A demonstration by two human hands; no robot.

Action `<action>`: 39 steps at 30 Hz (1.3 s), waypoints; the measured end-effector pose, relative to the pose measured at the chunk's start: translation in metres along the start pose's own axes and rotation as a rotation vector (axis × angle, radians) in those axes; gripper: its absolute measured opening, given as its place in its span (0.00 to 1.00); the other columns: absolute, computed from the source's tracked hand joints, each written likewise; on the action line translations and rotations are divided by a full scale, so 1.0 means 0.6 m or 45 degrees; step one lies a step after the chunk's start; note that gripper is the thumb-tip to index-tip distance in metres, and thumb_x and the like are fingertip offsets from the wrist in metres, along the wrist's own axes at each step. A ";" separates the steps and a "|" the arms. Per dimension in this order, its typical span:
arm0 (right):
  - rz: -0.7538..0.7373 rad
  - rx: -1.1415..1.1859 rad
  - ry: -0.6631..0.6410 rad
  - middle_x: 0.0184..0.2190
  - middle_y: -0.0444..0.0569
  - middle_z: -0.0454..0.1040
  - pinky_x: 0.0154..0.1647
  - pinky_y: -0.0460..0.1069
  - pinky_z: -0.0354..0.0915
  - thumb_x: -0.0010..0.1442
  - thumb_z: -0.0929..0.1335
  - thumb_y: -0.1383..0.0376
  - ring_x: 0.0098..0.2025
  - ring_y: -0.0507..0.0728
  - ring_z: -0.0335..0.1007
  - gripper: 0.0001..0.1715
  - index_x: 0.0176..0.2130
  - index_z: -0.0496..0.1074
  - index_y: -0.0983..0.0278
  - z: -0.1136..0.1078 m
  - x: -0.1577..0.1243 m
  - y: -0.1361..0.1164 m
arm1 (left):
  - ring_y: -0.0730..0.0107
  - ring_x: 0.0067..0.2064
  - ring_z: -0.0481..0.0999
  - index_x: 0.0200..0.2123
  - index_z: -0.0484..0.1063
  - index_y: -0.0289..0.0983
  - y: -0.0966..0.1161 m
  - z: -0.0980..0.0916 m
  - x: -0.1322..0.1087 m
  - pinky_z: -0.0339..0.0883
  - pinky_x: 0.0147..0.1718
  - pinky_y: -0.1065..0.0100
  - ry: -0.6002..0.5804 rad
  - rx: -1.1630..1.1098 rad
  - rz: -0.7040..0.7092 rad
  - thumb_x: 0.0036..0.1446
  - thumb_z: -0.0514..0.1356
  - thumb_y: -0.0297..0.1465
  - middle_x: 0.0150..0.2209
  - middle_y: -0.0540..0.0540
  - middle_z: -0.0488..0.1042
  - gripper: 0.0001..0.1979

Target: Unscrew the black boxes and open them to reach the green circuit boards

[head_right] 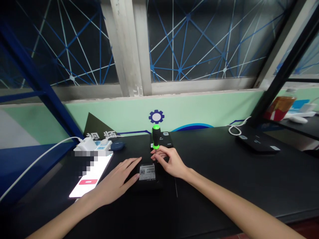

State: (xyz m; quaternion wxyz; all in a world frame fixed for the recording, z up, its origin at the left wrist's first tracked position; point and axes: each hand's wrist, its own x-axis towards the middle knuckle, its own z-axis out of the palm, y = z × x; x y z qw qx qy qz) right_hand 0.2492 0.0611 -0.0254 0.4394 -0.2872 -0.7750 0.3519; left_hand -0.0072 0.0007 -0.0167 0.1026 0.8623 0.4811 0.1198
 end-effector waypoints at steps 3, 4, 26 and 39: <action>-0.040 -0.009 -0.034 0.35 0.53 0.81 0.40 0.52 0.74 0.67 0.65 0.57 0.35 0.57 0.78 0.15 0.46 0.72 0.64 -0.003 -0.002 -0.002 | 0.54 0.65 0.60 0.70 0.46 0.48 -0.003 0.002 0.000 0.56 0.62 0.52 0.039 0.017 0.041 0.71 0.44 0.47 0.66 0.45 0.59 0.28; -0.044 -0.018 -0.025 0.34 0.52 0.81 0.40 0.52 0.74 0.67 0.65 0.57 0.34 0.57 0.78 0.15 0.45 0.73 0.64 -0.002 -0.002 -0.001 | 0.54 0.65 0.60 0.70 0.46 0.48 -0.004 0.003 0.000 0.56 0.61 0.53 0.045 0.020 0.049 0.71 0.44 0.47 0.66 0.45 0.60 0.28; 0.063 0.030 0.084 0.30 0.49 0.79 0.31 0.48 0.73 0.63 0.69 0.55 0.31 0.56 0.78 0.14 0.38 0.75 0.64 0.005 -0.001 0.011 | 0.54 0.65 0.59 0.70 0.47 0.49 0.002 -0.006 0.003 0.58 0.60 0.52 -0.026 0.020 -0.015 0.70 0.45 0.47 0.66 0.45 0.59 0.28; -0.009 0.033 0.007 0.36 0.52 0.81 0.37 0.49 0.74 0.67 0.65 0.59 0.36 0.56 0.79 0.14 0.45 0.74 0.65 -0.001 -0.006 0.001 | 0.54 0.67 0.57 0.70 0.46 0.49 -0.001 -0.002 0.004 0.55 0.63 0.50 -0.027 0.007 -0.014 0.70 0.45 0.47 0.67 0.46 0.57 0.28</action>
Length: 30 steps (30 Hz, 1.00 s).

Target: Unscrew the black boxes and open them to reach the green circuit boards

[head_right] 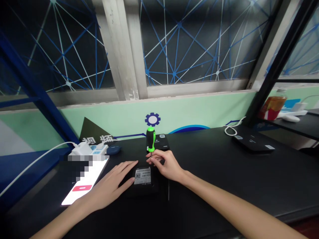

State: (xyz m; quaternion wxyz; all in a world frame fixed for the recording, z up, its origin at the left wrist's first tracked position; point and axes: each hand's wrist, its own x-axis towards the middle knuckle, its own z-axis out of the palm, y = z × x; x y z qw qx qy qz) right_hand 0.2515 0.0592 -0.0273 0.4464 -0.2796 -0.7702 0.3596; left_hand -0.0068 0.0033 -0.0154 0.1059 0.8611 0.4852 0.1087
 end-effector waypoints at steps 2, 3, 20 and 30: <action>0.012 -0.009 0.034 0.34 0.51 0.81 0.35 0.48 0.73 0.67 0.66 0.59 0.34 0.55 0.79 0.12 0.43 0.74 0.64 0.001 0.000 0.003 | 0.54 0.67 0.56 0.70 0.46 0.49 0.002 0.000 -0.001 0.54 0.63 0.50 0.005 -0.001 0.011 0.70 0.45 0.47 0.68 0.46 0.55 0.28; 0.017 -0.023 0.059 0.32 0.50 0.80 0.34 0.47 0.73 0.66 0.67 0.59 0.33 0.55 0.78 0.12 0.41 0.74 0.64 0.002 0.000 0.004 | 0.54 0.67 0.56 0.70 0.46 0.50 0.002 -0.001 -0.001 0.55 0.63 0.50 0.011 0.002 0.022 0.71 0.45 0.46 0.68 0.46 0.55 0.28; 0.033 -0.016 0.121 0.31 0.49 0.80 0.32 0.48 0.73 0.63 0.69 0.59 0.31 0.55 0.78 0.10 0.39 0.76 0.64 0.005 -0.001 0.010 | 0.51 0.66 0.59 0.67 0.50 0.60 0.005 -0.006 0.000 0.57 0.60 0.43 -0.019 0.068 0.048 0.71 0.45 0.45 0.67 0.50 0.57 0.23; -0.022 -0.047 0.112 0.36 0.52 0.81 0.38 0.50 0.74 0.66 0.67 0.61 0.35 0.56 0.78 0.11 0.45 0.74 0.64 0.002 -0.002 0.002 | 0.52 0.65 0.61 0.69 0.47 0.58 0.002 -0.002 0.000 0.59 0.59 0.46 0.046 0.077 0.112 0.71 0.46 0.43 0.67 0.48 0.58 0.25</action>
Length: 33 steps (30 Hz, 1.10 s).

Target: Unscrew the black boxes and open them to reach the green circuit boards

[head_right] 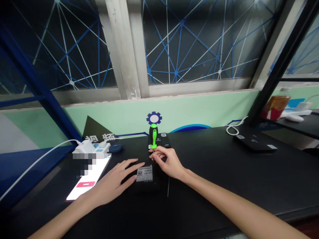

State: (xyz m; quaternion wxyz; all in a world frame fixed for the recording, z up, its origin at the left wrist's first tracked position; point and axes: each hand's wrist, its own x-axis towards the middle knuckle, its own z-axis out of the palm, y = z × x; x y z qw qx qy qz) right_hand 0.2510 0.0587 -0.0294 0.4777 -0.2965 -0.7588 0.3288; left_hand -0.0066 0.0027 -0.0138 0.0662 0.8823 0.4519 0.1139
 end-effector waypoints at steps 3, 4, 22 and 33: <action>-0.009 0.000 0.014 0.35 0.51 0.81 0.37 0.50 0.74 0.66 0.67 0.61 0.34 0.56 0.79 0.11 0.43 0.75 0.64 0.000 -0.001 -0.002 | 0.52 0.65 0.62 0.69 0.48 0.57 0.000 -0.001 0.000 0.59 0.60 0.47 0.025 0.004 0.023 0.72 0.46 0.43 0.66 0.48 0.60 0.24; -0.007 -0.006 0.041 0.34 0.51 0.81 0.36 0.50 0.74 0.65 0.67 0.61 0.33 0.56 0.79 0.11 0.42 0.76 0.64 0.001 0.000 -0.002 | 0.52 0.65 0.62 0.68 0.48 0.57 0.001 -0.001 0.000 0.59 0.60 0.47 0.028 0.006 0.024 0.72 0.46 0.42 0.66 0.48 0.60 0.24; 0.001 0.074 0.187 0.32 0.51 0.79 0.33 0.49 0.73 0.63 0.69 0.59 0.32 0.56 0.77 0.10 0.38 0.75 0.64 0.008 -0.001 -0.001 | 0.51 0.64 0.62 0.68 0.49 0.57 -0.001 0.004 -0.002 0.63 0.57 0.49 0.033 0.009 -0.004 0.71 0.46 0.44 0.65 0.48 0.60 0.24; 0.031 0.158 0.291 0.31 0.49 0.76 0.31 0.48 0.72 0.65 0.68 0.58 0.31 0.54 0.75 0.11 0.42 0.71 0.64 0.002 0.001 0.006 | 0.59 0.45 0.74 0.62 0.65 0.51 0.005 -0.009 0.002 0.68 0.45 0.57 0.153 0.148 0.018 0.69 0.50 0.43 0.47 0.46 0.73 0.21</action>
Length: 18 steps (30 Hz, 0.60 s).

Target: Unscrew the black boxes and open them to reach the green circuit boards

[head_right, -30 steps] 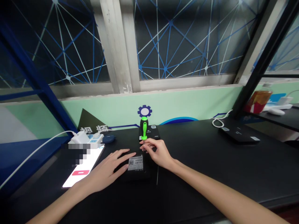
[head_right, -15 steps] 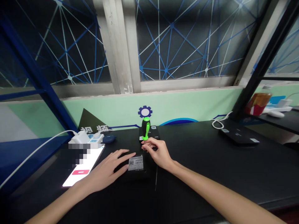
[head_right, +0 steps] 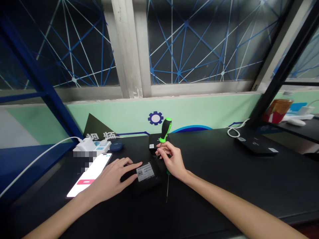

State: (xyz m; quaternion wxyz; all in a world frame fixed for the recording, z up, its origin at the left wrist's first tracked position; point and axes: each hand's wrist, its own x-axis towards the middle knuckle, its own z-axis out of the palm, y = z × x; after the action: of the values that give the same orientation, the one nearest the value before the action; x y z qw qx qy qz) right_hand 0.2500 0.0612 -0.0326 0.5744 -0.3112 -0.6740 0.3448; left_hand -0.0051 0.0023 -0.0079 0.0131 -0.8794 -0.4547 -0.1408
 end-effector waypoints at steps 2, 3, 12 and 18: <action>0.007 0.009 -0.018 0.32 0.49 0.76 0.32 0.48 0.72 0.65 0.68 0.58 0.32 0.54 0.75 0.11 0.42 0.70 0.64 0.001 -0.001 0.001 | 0.61 0.40 0.74 0.59 0.69 0.48 0.002 -0.005 0.001 0.68 0.41 0.59 0.014 0.011 0.002 0.70 0.50 0.41 0.41 0.47 0.75 0.19; 0.010 0.012 -0.027 0.32 0.49 0.76 0.32 0.48 0.72 0.65 0.67 0.58 0.32 0.54 0.75 0.11 0.42 0.70 0.63 0.002 -0.002 0.001 | 0.62 0.38 0.75 0.57 0.71 0.47 0.004 -0.008 0.001 0.68 0.39 0.60 0.018 0.000 0.010 0.70 0.50 0.41 0.39 0.47 0.76 0.18; 0.057 0.040 -0.128 0.31 0.49 0.75 0.32 0.49 0.73 0.65 0.67 0.55 0.32 0.54 0.75 0.13 0.40 0.69 0.64 0.003 -0.004 -0.005 | 0.56 0.59 0.68 0.61 0.64 0.45 0.011 -0.001 0.000 0.66 0.54 0.56 0.060 -0.167 0.025 0.67 0.54 0.41 0.62 0.45 0.65 0.21; -0.024 -0.039 -0.168 0.30 0.48 0.76 0.34 0.49 0.72 0.66 0.66 0.58 0.31 0.54 0.74 0.10 0.40 0.69 0.63 -0.001 -0.006 -0.015 | 0.56 0.65 0.61 0.68 0.50 0.51 -0.001 0.009 -0.003 0.60 0.60 0.53 -0.101 -0.203 0.002 0.69 0.49 0.46 0.68 0.49 0.58 0.27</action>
State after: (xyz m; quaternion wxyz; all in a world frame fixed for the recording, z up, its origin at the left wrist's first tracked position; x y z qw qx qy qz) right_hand 0.2511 0.0534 -0.0272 0.5271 -0.2900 -0.7185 0.3489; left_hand -0.0049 0.0021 -0.0135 -0.0748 -0.8830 -0.4414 -0.1413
